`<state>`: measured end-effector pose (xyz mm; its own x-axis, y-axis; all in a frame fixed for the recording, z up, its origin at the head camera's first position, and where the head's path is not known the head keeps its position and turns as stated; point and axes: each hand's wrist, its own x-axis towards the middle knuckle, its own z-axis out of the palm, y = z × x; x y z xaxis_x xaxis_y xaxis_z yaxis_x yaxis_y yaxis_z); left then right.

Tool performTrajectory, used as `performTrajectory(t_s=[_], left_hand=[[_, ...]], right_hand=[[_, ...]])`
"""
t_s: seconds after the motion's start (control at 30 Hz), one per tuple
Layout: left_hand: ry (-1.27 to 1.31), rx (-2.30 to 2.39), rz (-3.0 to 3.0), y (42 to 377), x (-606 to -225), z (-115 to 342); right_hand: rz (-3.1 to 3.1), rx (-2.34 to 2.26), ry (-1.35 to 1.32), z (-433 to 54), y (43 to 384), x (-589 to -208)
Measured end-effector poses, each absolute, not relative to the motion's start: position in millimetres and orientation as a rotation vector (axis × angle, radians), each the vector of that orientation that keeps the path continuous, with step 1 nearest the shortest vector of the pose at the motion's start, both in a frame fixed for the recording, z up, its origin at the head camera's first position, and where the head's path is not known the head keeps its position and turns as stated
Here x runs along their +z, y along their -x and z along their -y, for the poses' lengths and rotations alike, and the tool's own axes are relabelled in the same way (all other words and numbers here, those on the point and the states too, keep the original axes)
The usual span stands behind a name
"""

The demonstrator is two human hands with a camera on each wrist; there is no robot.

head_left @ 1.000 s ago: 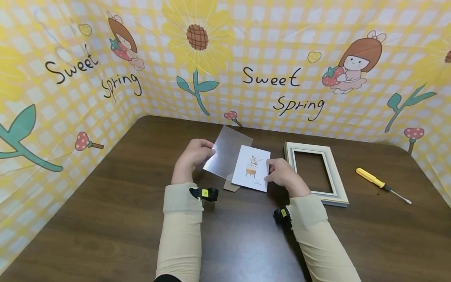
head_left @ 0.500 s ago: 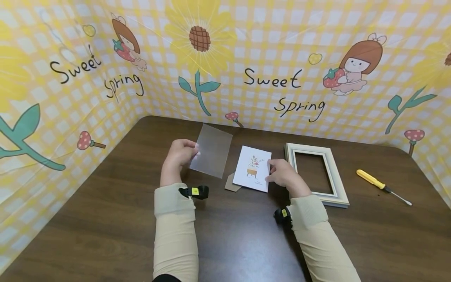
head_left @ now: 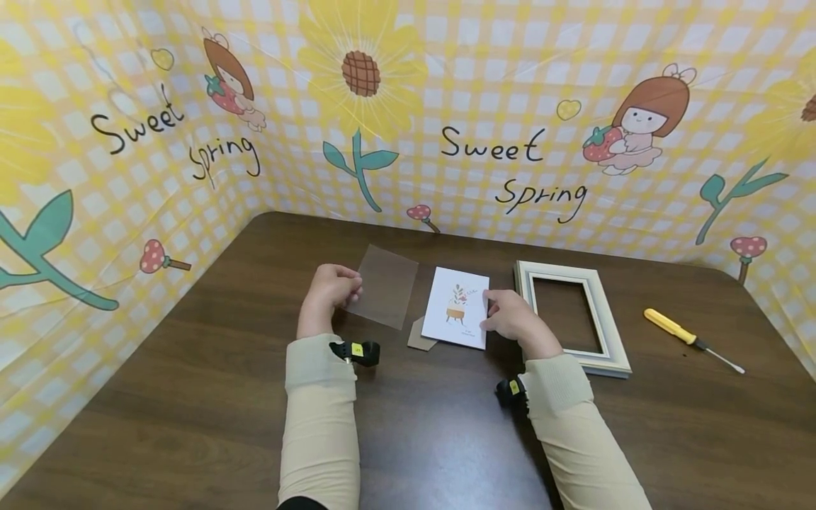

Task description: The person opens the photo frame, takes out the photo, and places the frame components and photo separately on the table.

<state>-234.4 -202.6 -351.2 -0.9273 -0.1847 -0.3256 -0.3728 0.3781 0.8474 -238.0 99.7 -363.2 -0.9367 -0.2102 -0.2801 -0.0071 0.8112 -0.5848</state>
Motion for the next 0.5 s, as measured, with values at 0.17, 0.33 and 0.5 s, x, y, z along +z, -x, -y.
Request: performTrajectory(t_s=[0.17, 0.33, 0.5], left_hand=[[0.521, 1.402, -2.547, 231, -350, 202], [0.516, 1.202, -2.618, 226, -342, 199], [0.475, 0.979, -2.683, 223, -335, 196]], right_hand=[[-2.654, -0.882, 0.155, -99, 236, -363], [-2.650, -0.894, 0.151, -99, 236, -363], [-2.664, -0.886, 0.162, -99, 236, -363]])
